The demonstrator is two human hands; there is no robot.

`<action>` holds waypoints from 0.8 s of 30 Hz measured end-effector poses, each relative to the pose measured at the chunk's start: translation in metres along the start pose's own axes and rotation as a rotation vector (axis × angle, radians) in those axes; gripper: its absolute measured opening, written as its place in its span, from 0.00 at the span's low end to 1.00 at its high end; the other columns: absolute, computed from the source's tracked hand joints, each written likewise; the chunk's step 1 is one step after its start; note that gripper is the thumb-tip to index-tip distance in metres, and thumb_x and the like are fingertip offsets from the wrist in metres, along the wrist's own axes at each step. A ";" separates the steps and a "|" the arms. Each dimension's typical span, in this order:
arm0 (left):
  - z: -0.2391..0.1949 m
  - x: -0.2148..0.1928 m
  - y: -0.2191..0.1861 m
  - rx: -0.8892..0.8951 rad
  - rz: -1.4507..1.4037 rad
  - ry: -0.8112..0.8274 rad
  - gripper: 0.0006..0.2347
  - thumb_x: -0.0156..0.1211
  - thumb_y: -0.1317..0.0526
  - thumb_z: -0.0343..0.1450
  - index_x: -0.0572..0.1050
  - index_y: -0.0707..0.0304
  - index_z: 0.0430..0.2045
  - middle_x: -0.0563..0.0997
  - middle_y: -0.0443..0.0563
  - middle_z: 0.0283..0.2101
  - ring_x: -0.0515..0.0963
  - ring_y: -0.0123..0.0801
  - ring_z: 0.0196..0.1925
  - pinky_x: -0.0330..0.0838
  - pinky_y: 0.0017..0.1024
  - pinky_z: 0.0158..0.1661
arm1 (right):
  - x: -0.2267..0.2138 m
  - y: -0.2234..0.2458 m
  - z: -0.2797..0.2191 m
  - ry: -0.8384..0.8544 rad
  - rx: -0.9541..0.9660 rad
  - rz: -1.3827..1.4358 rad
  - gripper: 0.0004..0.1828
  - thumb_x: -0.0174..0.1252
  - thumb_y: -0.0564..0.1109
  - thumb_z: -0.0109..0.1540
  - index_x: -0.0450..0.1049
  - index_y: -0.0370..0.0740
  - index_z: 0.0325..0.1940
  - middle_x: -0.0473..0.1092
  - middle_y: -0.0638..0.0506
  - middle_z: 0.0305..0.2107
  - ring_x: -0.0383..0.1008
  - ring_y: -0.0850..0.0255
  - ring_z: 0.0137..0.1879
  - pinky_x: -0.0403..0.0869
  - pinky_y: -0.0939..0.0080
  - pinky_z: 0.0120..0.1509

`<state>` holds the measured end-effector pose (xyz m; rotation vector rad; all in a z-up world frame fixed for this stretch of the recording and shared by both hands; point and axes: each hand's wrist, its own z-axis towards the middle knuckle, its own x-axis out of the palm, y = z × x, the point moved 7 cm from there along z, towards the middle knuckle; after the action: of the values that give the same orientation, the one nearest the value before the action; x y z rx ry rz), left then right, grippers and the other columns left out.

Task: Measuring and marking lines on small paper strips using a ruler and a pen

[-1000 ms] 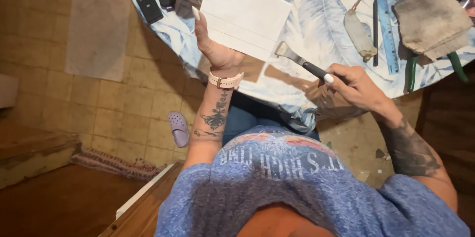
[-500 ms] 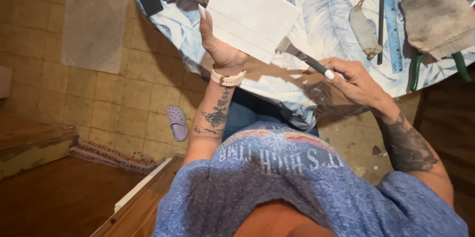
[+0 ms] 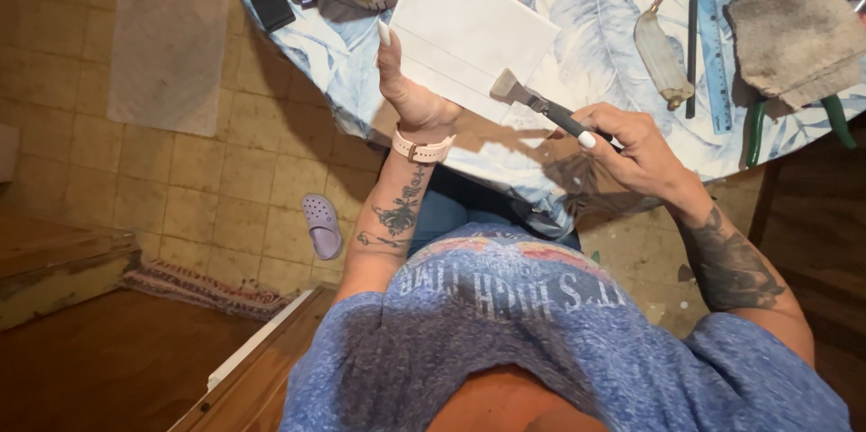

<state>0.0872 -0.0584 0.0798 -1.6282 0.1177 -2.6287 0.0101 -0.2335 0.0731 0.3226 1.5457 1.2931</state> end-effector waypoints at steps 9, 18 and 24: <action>-0.005 -0.016 -0.003 0.037 0.010 -0.060 0.23 0.43 0.51 0.72 0.56 0.73 0.53 0.62 0.64 0.55 0.59 0.52 0.59 0.51 0.48 0.59 | 0.002 0.002 0.003 -0.008 -0.015 -0.032 0.15 0.37 0.46 0.61 0.66 0.35 0.33 0.67 0.46 0.35 0.66 0.61 0.32 0.60 0.65 0.34; -0.010 -0.036 -0.004 0.088 0.034 -0.107 0.22 0.45 0.53 0.72 0.57 0.74 0.53 0.61 0.64 0.55 0.58 0.52 0.58 0.51 0.48 0.58 | 0.001 -0.001 0.002 -0.005 -0.006 -0.087 0.18 0.36 0.49 0.61 0.68 0.36 0.39 0.67 0.46 0.35 0.66 0.60 0.29 0.62 0.65 0.33; -0.009 -0.035 -0.004 0.092 0.043 -0.108 0.21 0.45 0.53 0.72 0.58 0.74 0.52 0.61 0.64 0.55 0.59 0.52 0.58 0.51 0.48 0.58 | 0.001 0.004 0.003 -0.001 -0.020 -0.072 0.19 0.35 0.50 0.62 0.68 0.37 0.40 0.67 0.46 0.37 0.69 0.59 0.34 0.65 0.64 0.37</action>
<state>0.0951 -0.0510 0.0451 -1.7128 0.0271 -2.4699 0.0107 -0.2298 0.0760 0.2524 1.5288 1.2518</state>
